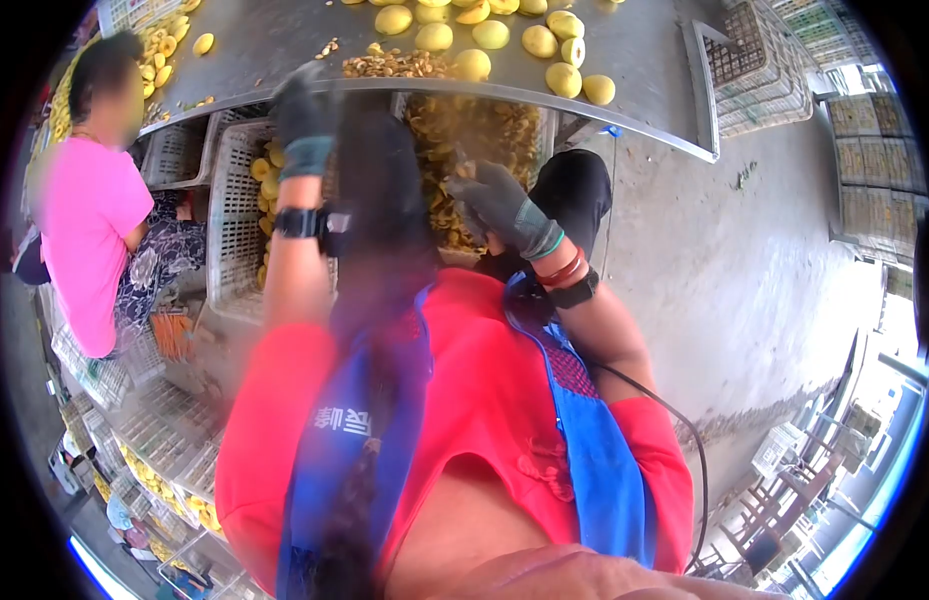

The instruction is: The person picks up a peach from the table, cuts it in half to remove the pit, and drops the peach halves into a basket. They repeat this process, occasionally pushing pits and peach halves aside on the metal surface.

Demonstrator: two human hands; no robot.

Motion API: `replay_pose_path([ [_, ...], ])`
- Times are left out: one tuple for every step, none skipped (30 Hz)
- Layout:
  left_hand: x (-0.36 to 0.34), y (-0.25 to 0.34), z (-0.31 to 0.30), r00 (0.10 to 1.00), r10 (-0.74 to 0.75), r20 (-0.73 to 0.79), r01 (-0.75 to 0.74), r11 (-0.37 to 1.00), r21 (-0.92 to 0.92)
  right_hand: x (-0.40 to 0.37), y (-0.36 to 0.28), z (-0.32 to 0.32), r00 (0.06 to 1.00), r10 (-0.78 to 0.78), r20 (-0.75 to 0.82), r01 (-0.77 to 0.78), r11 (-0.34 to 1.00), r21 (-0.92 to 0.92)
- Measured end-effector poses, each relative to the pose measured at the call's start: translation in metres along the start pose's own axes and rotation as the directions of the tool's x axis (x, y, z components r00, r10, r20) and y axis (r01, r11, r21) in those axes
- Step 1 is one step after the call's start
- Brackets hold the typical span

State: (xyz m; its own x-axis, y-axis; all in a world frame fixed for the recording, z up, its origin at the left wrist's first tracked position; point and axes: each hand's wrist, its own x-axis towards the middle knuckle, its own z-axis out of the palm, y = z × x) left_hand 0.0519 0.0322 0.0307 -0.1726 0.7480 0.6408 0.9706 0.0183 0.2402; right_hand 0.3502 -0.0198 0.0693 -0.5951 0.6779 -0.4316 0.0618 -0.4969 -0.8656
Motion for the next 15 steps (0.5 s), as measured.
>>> replay_pose_path([
  [0.014, 0.029, 0.011, 0.994, -0.008, 0.114, 0.021, 0.993, -0.115, 0.005, 0.003, -0.004, 1.0, 0.012, -0.004, -0.012, 1.0, -0.016],
  [0.02, 0.044, 0.037, 0.986, 0.038, 0.162, -0.017, 0.992, -0.124, 0.009, 0.008, -0.007, 1.0, 0.022, -0.009, -0.023, 0.999, -0.033],
  [0.027, 0.058, 0.063, 0.974, 0.085, 0.208, -0.057, 0.989, -0.138, 0.011, 0.013, -0.008, 1.0, 0.008, -0.028, -0.009, 1.0, -0.018],
  [0.038, 0.076, 0.081, 0.934, 0.109, 0.339, -0.074, 0.991, -0.116, 0.013, 0.021, -0.009, 0.999, -0.006, -0.048, 0.006, 1.0, -0.004],
  [0.046, 0.097, 0.093, 0.876, 0.129, 0.464, -0.095, 0.991, -0.096, 0.015, 0.024, -0.011, 0.997, -0.02, -0.07, 0.02, 1.0, 0.01],
  [0.058, 0.121, 0.095, 0.787, 0.084, 0.611, -0.099, 0.995, -0.01, 0.013, 0.023, -0.012, 0.996, -0.016, -0.084, 0.015, 1.0, -0.013],
  [0.061, 0.129, 0.114, 0.747, 0.105, 0.657, -0.156, 0.988, 0.019, 0.011, 0.021, -0.014, 0.995, -0.013, -0.098, 0.01, 0.999, -0.037],
  [0.063, 0.131, 0.141, 0.704, 0.122, 0.7, -0.215, 0.976, 0.046, 0.009, 0.019, -0.016, 0.994, -0.011, -0.113, 0.004, 0.998, -0.061],
  [0.061, 0.128, 0.168, 0.681, 0.128, 0.721, -0.239, 0.969, 0.054, 0.008, 0.021, -0.017, 0.994, -0.015, -0.108, 0.017, 1.0, 0.016],
  [0.057, 0.124, 0.195, 0.658, 0.133, 0.741, -0.265, 0.962, 0.063, 0.008, 0.024, -0.019, 0.994, -0.021, -0.103, 0.031, 0.995, 0.094],
  [0.057, 0.124, 0.202, 0.633, 0.136, 0.762, -0.29, 0.954, 0.071, 0.007, 0.025, -0.02, 0.995, -0.027, -0.098, 0.044, 0.984, 0.172],
  [0.057, 0.123, 0.207, 0.622, 0.154, 0.768, -0.296, 0.954, 0.048, 0.005, 0.024, -0.021, 0.993, -0.028, -0.112, 0.044, 0.989, 0.138],
  [0.06, 0.125, 0.199, 0.611, 0.173, 0.773, -0.302, 0.953, 0.026, 0.003, 0.02, -0.021, 0.992, -0.031, -0.125, 0.044, 0.993, 0.105],
  [0.063, 0.124, 0.195, 0.599, 0.19, 0.778, -0.309, 0.951, 0.005, 0.002, 0.019, -0.022, 0.99, -0.034, -0.136, 0.044, 0.996, 0.073],
  [0.067, 0.118, 0.198, 0.557, 0.189, 0.809, -0.268, 0.963, -0.04, 0.002, 0.02, -0.024, 0.99, -0.044, -0.137, 0.054, 0.996, 0.071],
])
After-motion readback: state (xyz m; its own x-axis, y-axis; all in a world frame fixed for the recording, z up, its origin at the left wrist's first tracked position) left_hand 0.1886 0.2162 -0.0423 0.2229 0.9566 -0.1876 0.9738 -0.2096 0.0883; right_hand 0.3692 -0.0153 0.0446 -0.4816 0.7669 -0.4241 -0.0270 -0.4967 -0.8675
